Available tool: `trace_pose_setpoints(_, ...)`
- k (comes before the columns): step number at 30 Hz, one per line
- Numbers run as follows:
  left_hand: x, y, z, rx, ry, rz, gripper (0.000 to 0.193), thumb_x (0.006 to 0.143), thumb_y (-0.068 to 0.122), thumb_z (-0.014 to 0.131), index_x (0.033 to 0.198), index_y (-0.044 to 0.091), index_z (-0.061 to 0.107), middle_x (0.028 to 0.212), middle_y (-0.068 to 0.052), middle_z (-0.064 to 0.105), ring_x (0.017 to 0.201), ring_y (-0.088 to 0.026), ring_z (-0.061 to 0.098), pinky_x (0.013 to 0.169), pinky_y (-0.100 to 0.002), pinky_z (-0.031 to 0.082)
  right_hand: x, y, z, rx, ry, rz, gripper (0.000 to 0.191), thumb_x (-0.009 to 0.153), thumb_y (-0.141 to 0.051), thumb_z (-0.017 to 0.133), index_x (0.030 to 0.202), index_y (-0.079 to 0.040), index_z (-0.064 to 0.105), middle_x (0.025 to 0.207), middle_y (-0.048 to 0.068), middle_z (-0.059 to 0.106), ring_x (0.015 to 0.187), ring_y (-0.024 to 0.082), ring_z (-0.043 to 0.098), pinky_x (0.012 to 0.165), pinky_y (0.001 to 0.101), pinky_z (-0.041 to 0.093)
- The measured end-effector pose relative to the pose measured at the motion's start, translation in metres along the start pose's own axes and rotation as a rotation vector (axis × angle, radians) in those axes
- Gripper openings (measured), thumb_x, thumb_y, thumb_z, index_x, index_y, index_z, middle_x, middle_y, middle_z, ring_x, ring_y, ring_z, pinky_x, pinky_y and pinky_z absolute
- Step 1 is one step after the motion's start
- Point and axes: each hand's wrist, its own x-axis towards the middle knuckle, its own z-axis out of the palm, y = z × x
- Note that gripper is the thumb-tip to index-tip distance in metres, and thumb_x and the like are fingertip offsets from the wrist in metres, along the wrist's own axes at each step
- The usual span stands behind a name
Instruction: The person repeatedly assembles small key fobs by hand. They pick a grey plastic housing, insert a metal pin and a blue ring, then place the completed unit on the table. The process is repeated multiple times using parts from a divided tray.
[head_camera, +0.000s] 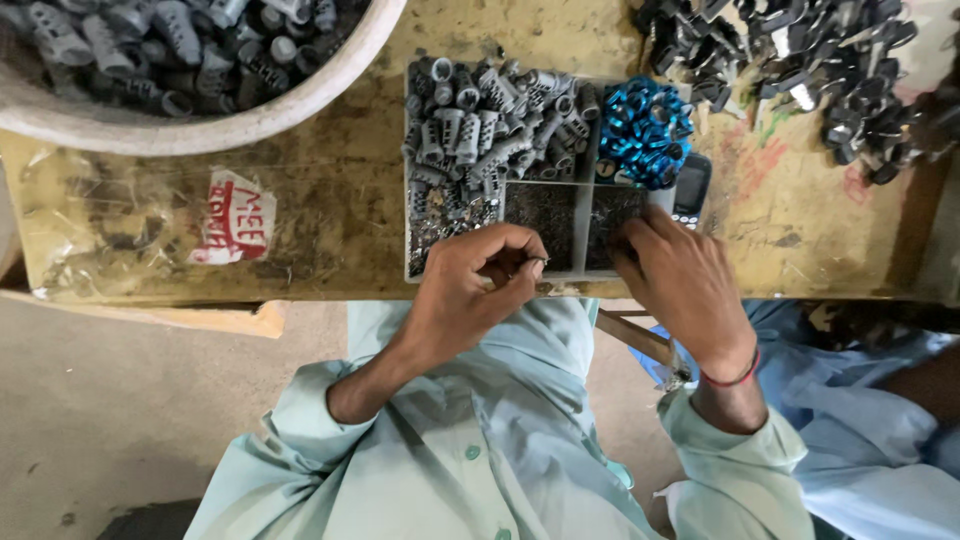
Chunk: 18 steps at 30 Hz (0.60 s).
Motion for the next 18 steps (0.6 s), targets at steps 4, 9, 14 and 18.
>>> trace_pose_setpoints(4, -0.001, 0.001, 0.001, 0.067, 0.011, 0.045, 0.011, 0.094, 0.004, 0.072, 0.104, 0.001, 0.07, 0.084, -0.002, 0.071, 0.07, -0.006, 0.061, 0.062, -0.022, 0.052, -0.004, 0.006, 0.011, 0.147, 0.073, 0.027, 0.011, 0.092, -0.009, 0.07, 0.101, -0.005, 0.066, 0.092, 0.014, 0.065, 0.074, 0.038, 0.066, 0.062, 0.0477, 0.05)
trace_pose_setpoints(9, -0.004, 0.0, -0.001, 0.057, -0.032, 0.114, 0.011, 0.096, 0.004, 0.069, 0.107, 0.001, 0.067, 0.095, -0.003, 0.071, 0.076, -0.005, 0.067, 0.063, -0.023, 0.056, -0.01, 0.001, 0.009, 0.862, 0.135, 0.099, 0.017, 0.094, 0.005, 0.069, 0.106, -0.005, 0.063, 0.09, 0.013, 0.066, 0.074, 0.027, 0.065, 0.063, 0.0329, 0.05)
trace_pose_setpoints(14, -0.007, -0.006, 0.013, -0.393, -0.147, -0.129, 0.01, 0.104, 0.003, 0.061, 0.113, -0.001, 0.062, 0.092, -0.003, 0.067, 0.078, -0.006, 0.065, 0.066, -0.025, 0.059, -0.017, -0.038, 0.037, 0.809, 0.556, -0.306, 0.029, 0.089, 0.007, 0.075, 0.109, -0.01, 0.062, 0.098, 0.011, 0.066, 0.083, 0.023, 0.066, 0.068, 0.0297, 0.053)
trace_pose_setpoints(18, -0.012, -0.009, 0.013, -0.608, -0.158, -0.111, 0.011, 0.107, 0.005, 0.056, 0.114, -0.003, 0.06, 0.098, -0.004, 0.067, 0.082, -0.009, 0.067, 0.069, -0.027, 0.061, -0.022, -0.056, 0.052, 0.576, 0.672, -0.228, 0.029, 0.083, 0.006, 0.081, 0.102, -0.008, 0.063, 0.096, 0.012, 0.065, 0.075, 0.021, 0.061, 0.063, 0.031, 0.046)
